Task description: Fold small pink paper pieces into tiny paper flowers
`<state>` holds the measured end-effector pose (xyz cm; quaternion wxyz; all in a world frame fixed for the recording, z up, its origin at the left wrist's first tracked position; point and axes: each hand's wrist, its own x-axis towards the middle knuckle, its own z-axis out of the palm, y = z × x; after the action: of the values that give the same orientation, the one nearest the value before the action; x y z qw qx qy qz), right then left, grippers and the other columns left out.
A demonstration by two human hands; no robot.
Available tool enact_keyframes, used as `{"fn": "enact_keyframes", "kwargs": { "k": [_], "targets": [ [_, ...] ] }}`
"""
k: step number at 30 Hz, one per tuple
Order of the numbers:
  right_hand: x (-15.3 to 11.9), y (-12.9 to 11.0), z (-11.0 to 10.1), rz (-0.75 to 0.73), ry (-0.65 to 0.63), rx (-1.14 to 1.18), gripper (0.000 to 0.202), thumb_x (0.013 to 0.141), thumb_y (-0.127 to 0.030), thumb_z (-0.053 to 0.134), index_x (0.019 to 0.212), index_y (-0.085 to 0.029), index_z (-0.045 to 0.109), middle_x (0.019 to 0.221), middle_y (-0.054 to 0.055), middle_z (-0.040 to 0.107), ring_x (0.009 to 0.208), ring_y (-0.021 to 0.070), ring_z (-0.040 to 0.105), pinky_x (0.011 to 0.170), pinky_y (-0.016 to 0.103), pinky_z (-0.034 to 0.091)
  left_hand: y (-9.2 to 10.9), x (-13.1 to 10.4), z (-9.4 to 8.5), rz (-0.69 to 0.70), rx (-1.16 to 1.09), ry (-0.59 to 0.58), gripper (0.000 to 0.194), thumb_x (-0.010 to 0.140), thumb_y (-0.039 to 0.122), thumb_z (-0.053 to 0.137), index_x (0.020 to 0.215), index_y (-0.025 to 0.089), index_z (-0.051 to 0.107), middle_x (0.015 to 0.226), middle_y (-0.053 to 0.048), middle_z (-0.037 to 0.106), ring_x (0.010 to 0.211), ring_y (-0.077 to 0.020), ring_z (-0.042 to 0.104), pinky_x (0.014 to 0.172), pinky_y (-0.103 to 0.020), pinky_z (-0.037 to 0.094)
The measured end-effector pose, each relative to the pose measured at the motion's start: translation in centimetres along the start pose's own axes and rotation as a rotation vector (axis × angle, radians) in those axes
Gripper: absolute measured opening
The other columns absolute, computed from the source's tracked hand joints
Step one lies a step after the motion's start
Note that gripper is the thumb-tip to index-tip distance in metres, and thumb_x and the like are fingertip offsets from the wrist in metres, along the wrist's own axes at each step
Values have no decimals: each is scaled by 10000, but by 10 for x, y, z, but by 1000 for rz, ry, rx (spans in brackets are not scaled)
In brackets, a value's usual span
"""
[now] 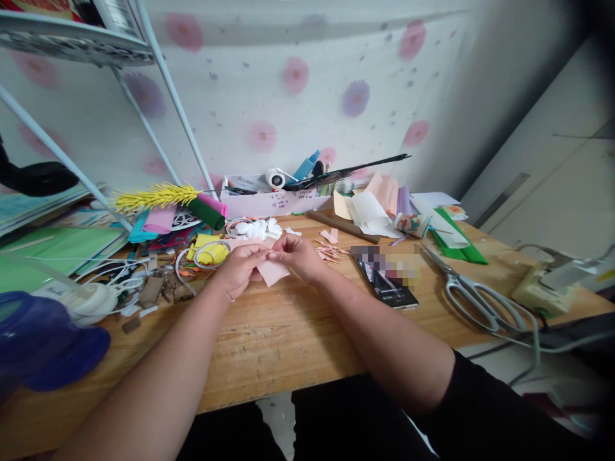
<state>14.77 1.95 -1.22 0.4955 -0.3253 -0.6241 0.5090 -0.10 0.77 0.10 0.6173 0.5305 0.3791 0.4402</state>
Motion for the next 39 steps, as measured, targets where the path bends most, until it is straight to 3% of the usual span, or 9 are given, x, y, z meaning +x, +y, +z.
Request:
{"fn": "enact_keyframes", "kwargs": {
  "k": [22, 30, 39],
  "targets": [
    [1, 2, -1, -45, 109, -144, 112, 636, -249, 561, 668, -143, 545, 598, -27, 484, 530, 68, 421, 483, 182, 330, 1, 0, 1, -25, 327, 82, 296, 658, 433, 565, 765, 156, 557, 621, 11, 516, 560, -112, 500, 478, -207, 398],
    [1, 0, -7, 6, 50, -65, 89, 630, -214, 519, 644, -143, 570, 633, -5, 538, 561, 86, 462, 529, 210, 361, -3, 2, -1, 0, 387, 78, 289, 664, 425, 550, 769, 157, 565, 642, 0, 545, 562, -119, 510, 482, -211, 396],
    [1, -1, -4, 33, 38, -119, 158, 605, -266, 599, 686, -139, 550, 612, -23, 511, 524, 64, 424, 479, 182, 324, -1, 2, 0, 47, 443, 83, 228, 631, 379, 576, 677, 157, 553, 556, 35, 474, 494, -98, 458, 454, -201, 366]
  ]
}}
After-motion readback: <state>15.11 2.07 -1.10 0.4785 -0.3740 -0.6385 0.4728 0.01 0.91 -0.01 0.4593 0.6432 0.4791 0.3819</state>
